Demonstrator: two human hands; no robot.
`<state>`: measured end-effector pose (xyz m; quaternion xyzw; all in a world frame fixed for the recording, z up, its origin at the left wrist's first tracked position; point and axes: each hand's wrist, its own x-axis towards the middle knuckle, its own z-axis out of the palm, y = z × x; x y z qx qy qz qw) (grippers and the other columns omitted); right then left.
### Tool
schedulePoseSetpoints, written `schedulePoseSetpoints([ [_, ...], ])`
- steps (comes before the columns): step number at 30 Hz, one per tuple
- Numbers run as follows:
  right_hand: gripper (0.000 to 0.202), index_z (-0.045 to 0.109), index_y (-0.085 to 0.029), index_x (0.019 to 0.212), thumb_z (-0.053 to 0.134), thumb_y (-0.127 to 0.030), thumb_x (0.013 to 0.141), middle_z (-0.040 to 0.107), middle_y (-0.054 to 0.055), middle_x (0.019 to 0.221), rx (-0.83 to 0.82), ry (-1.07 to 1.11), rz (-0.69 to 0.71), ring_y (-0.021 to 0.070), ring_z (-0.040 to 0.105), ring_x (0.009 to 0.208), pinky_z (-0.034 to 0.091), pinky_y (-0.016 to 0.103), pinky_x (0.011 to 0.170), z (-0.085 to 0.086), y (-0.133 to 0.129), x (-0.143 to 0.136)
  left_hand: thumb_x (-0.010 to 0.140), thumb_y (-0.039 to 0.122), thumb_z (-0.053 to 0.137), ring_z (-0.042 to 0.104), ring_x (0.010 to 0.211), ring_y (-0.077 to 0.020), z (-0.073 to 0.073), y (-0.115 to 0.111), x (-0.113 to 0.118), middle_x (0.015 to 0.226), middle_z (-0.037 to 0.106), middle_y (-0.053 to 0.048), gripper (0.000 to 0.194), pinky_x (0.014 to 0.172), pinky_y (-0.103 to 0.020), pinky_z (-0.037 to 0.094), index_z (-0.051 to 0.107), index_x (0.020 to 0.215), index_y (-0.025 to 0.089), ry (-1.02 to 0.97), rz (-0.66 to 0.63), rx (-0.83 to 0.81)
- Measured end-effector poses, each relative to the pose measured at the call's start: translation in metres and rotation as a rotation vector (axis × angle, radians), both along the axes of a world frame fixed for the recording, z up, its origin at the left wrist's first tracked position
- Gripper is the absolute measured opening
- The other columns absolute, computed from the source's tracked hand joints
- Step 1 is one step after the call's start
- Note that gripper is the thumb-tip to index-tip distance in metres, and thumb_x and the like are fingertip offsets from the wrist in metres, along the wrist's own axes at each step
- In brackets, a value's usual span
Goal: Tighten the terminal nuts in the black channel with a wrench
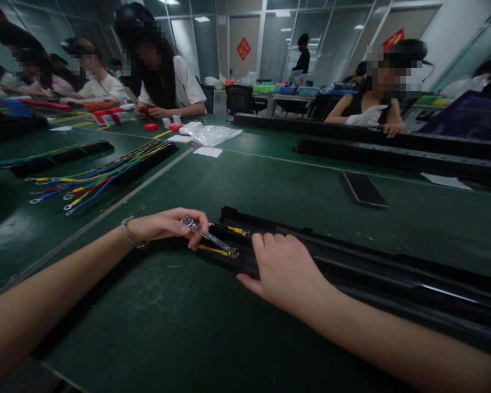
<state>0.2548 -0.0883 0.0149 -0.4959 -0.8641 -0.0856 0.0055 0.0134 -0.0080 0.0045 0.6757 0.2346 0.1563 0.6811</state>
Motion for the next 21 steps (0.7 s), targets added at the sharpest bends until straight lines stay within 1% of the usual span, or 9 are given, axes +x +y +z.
schedulePoseSetpoints([
  [8, 0.048, 0.052, -0.013, 0.089, 0.041, -0.055, 0.07, 0.057, 0.01, 0.076, -0.015, 0.004, 0.0, 0.0223, 0.052, 0.068, 0.037, 0.035, 0.061, 0.0007, 0.0009, -0.0002, 0.073, 0.035, 0.055, 0.047, 0.064, -0.016, 0.0031, -0.0013, 0.0016, 0.066, 0.054, -0.003, 0.029, 0.062, -0.026, 0.037, 0.051, 0.09, 0.011, 0.034, 0.0, 0.039],
  [15, 0.046, 0.051, -0.014, 0.088, 0.042, -0.055, 0.07, 0.057, 0.01, 0.076, -0.008, 0.008, -0.006, 0.0217, 0.052, 0.068, 0.037, 0.034, 0.062, 0.0003, -0.0001, -0.0004, 0.073, 0.036, 0.056, 0.047, 0.064, -0.0158, 0.0026, -0.0022, 0.0027, 0.066, 0.054, -0.003, 0.029, 0.061, -0.025, 0.037, 0.052, 0.088, 0.011, 0.046, 0.003, 0.056],
  [21, 0.047, 0.051, -0.013, 0.09, 0.042, -0.055, 0.07, 0.057, 0.01, 0.076, -0.008, 0.001, -0.004, 0.022, 0.052, 0.068, 0.037, 0.035, 0.062, 0.0004, 0.0003, -0.0004, 0.076, 0.034, 0.053, 0.047, 0.063, -0.015, 0.0047, -0.0028, 0.0044, 0.064, 0.052, -0.001, 0.025, 0.06, -0.025, 0.036, 0.052, 0.086, 0.012, 0.103, 0.023, 0.096],
])
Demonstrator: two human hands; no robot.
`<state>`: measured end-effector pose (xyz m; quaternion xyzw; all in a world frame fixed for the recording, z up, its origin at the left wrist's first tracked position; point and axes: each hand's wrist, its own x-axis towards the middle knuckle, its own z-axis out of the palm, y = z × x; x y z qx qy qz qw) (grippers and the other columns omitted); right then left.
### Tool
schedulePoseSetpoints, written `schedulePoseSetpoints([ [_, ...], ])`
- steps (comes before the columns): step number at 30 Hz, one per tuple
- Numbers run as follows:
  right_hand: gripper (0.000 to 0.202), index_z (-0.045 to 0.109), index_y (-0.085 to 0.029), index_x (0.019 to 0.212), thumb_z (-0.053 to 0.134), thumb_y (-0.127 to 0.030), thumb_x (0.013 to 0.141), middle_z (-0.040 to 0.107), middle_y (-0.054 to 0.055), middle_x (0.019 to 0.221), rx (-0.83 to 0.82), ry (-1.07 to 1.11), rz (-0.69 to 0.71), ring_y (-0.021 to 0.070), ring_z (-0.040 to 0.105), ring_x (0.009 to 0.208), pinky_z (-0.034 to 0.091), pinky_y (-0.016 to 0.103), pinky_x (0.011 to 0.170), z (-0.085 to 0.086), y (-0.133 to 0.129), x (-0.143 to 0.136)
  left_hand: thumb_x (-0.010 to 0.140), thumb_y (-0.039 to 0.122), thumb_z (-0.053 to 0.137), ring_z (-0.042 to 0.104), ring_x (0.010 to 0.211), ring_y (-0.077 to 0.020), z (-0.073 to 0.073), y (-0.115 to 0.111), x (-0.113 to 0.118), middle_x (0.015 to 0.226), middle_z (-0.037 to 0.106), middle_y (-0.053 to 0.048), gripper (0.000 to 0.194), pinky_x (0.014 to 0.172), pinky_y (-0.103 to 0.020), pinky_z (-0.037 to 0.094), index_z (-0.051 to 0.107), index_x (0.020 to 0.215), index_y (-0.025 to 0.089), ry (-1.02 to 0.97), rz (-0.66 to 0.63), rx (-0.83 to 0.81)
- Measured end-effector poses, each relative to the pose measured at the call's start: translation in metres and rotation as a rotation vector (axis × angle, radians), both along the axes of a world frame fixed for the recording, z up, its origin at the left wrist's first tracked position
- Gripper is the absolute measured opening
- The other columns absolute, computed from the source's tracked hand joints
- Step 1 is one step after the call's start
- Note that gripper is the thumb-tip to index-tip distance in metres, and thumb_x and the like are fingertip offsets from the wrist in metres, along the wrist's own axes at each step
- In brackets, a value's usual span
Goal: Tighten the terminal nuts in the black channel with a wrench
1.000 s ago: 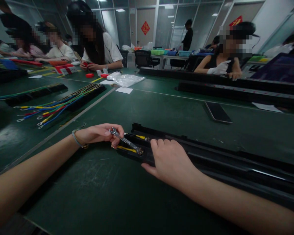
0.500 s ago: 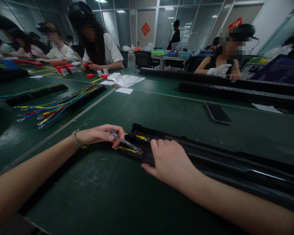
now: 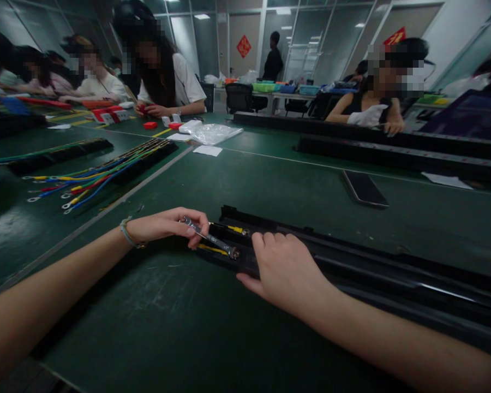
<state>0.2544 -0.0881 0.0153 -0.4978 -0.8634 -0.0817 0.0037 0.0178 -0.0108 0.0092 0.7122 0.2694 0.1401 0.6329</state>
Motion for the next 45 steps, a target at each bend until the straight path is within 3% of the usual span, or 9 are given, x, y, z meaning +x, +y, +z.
schedulePoseSetpoints([
  [45, 0.047, 0.051, -0.013, 0.089, 0.041, -0.055, 0.07, 0.057, 0.01, 0.076, -0.015, -0.011, -0.001, 0.0219, 0.052, 0.07, 0.037, 0.035, 0.064, 0.0014, 0.0005, -0.0001, 0.082, 0.022, 0.048, 0.049, 0.063, -0.0127, 0.0071, -0.0047, 0.0037, 0.066, 0.051, 0.001, 0.012, 0.06, -0.022, 0.038, 0.055, 0.079, 0.013, 0.117, 0.001, 0.153],
])
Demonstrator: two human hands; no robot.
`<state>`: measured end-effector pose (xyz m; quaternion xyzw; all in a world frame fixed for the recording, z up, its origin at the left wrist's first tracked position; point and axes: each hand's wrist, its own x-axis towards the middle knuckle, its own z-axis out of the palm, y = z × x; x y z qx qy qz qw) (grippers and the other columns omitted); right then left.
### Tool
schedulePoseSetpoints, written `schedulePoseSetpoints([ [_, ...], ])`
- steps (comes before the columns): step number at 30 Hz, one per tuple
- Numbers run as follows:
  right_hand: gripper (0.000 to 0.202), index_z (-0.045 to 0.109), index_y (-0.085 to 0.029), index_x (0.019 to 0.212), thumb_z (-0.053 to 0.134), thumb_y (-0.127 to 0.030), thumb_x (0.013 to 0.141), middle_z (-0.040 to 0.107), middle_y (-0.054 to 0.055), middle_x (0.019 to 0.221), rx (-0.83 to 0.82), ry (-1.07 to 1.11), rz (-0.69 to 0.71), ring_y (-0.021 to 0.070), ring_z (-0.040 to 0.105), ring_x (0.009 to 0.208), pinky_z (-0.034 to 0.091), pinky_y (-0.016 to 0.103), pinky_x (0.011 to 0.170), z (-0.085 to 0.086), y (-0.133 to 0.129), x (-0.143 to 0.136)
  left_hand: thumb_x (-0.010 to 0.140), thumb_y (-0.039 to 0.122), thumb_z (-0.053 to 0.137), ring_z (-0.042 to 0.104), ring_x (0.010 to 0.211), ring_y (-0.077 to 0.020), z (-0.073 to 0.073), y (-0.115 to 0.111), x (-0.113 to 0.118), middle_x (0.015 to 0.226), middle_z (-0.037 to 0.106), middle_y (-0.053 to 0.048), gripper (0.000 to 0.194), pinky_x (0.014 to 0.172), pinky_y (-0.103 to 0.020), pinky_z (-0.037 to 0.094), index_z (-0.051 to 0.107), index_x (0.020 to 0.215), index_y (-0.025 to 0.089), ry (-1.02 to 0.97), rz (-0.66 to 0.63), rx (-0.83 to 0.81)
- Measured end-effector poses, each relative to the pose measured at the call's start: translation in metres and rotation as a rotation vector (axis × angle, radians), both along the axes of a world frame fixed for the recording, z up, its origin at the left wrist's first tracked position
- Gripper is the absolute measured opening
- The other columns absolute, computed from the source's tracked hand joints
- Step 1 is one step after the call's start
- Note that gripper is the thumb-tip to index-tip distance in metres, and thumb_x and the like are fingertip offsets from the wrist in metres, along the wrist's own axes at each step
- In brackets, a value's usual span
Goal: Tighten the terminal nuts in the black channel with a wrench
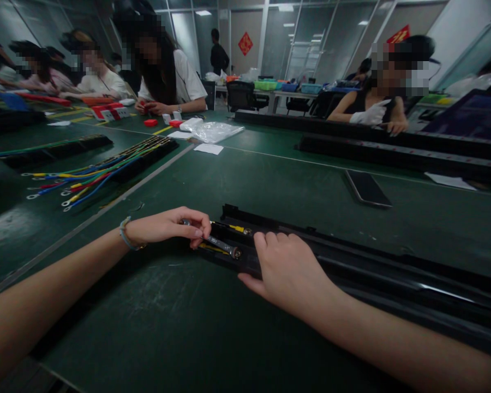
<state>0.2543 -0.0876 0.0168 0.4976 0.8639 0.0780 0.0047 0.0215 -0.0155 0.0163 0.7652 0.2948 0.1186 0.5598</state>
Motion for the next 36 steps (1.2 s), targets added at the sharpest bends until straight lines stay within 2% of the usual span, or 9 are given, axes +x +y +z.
schedulePoseSetpoints([
  [26, 0.047, 0.052, -0.014, 0.088, 0.039, -0.056, 0.071, 0.056, 0.01, 0.075, 0.014, -0.006, 0.012, 0.0218, 0.051, 0.068, 0.038, 0.035, 0.061, -0.0011, 0.0008, 0.0001, 0.083, 0.018, 0.046, 0.048, 0.063, -0.0117, 0.0029, -0.0028, 0.0027, 0.068, 0.049, 0.001, 0.01, 0.059, -0.02, 0.039, 0.054, 0.078, 0.014, 0.061, -0.041, 0.096],
  [31, 0.045, 0.051, -0.014, 0.088, 0.04, -0.054, 0.071, 0.056, 0.01, 0.075, 0.03, -0.001, 0.016, 0.0217, 0.051, 0.068, 0.037, 0.035, 0.062, -0.0016, -0.0001, 0.0001, 0.084, 0.021, 0.044, 0.043, 0.057, -0.0101, -0.001, -0.0024, 0.0003, 0.069, 0.046, 0.001, 0.012, 0.052, -0.019, 0.038, 0.054, 0.081, 0.014, 0.069, -0.02, 0.065],
  [36, 0.045, 0.051, -0.013, 0.088, 0.041, -0.054, 0.07, 0.056, 0.01, 0.075, 0.025, 0.002, 0.013, 0.0225, 0.051, 0.067, 0.038, 0.035, 0.061, -0.0012, -0.0001, -0.0007, 0.081, 0.021, 0.045, 0.041, 0.054, -0.0097, -0.0053, -0.0017, 0.0005, 0.065, 0.043, 0.002, 0.01, 0.049, -0.019, 0.038, 0.051, 0.077, 0.014, -0.001, 0.053, -0.069],
])
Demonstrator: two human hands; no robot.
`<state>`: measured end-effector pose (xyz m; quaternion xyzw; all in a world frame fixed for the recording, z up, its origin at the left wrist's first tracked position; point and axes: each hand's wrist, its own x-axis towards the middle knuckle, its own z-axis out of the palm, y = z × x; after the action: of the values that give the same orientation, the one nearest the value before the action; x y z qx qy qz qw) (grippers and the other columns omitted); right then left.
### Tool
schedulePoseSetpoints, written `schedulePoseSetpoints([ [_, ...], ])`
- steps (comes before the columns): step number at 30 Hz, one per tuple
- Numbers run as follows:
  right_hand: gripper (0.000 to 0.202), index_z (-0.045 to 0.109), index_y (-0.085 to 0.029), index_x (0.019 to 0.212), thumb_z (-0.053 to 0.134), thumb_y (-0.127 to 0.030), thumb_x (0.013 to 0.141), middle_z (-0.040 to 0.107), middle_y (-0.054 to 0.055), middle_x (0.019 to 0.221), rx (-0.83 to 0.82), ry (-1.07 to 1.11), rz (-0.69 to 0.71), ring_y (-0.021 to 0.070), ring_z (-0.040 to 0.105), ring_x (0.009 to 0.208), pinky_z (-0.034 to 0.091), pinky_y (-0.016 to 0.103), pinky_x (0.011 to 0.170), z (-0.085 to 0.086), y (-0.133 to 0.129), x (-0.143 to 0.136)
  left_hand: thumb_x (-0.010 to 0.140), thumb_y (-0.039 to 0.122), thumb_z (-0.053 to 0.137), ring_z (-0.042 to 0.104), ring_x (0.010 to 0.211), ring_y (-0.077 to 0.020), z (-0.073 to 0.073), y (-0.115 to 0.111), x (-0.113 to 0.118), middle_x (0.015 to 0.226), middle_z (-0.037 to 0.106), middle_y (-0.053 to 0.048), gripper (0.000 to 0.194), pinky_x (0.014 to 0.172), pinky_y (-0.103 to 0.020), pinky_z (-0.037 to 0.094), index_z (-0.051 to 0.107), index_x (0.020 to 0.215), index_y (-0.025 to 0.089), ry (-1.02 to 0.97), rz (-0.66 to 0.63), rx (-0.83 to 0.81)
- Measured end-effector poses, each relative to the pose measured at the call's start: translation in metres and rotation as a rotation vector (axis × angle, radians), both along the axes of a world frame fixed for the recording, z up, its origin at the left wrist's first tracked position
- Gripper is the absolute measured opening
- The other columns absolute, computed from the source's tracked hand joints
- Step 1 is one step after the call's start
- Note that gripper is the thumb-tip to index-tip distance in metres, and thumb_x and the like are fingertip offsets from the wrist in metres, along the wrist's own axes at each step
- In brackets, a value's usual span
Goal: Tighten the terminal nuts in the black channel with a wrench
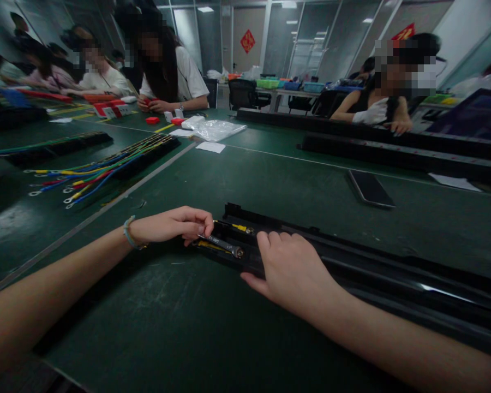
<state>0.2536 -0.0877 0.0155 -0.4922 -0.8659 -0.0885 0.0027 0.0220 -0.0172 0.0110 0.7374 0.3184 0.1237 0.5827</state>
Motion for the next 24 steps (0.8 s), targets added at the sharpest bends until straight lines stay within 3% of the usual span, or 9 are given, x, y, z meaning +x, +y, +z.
schedulePoseSetpoints([
  [14, 0.047, 0.052, -0.013, 0.088, 0.04, -0.055, 0.07, 0.056, 0.01, 0.075, -0.005, -0.008, 0.0, 0.0221, 0.052, 0.068, 0.037, 0.035, 0.062, 0.0, 0.0, 0.001, 0.078, 0.02, 0.05, 0.036, 0.05, -0.0086, -0.005, 0.001, 0.0, 0.063, 0.039, 0.003, 0.006, 0.043, -0.016, 0.034, 0.047, 0.077, 0.015, -0.146, 0.068, -0.125],
  [24, 0.047, 0.051, -0.013, 0.087, 0.04, -0.056, 0.07, 0.056, 0.01, 0.074, 0.003, 0.012, -0.005, 0.0224, 0.052, 0.068, 0.037, 0.035, 0.062, -0.002, 0.0, 0.001, 0.08, 0.02, 0.05, 0.036, 0.051, -0.0089, -0.017, 0.008, -0.002, 0.061, 0.037, 0.003, 0.007, 0.049, -0.02, 0.041, 0.048, 0.079, 0.013, -0.338, 0.133, -0.252],
])
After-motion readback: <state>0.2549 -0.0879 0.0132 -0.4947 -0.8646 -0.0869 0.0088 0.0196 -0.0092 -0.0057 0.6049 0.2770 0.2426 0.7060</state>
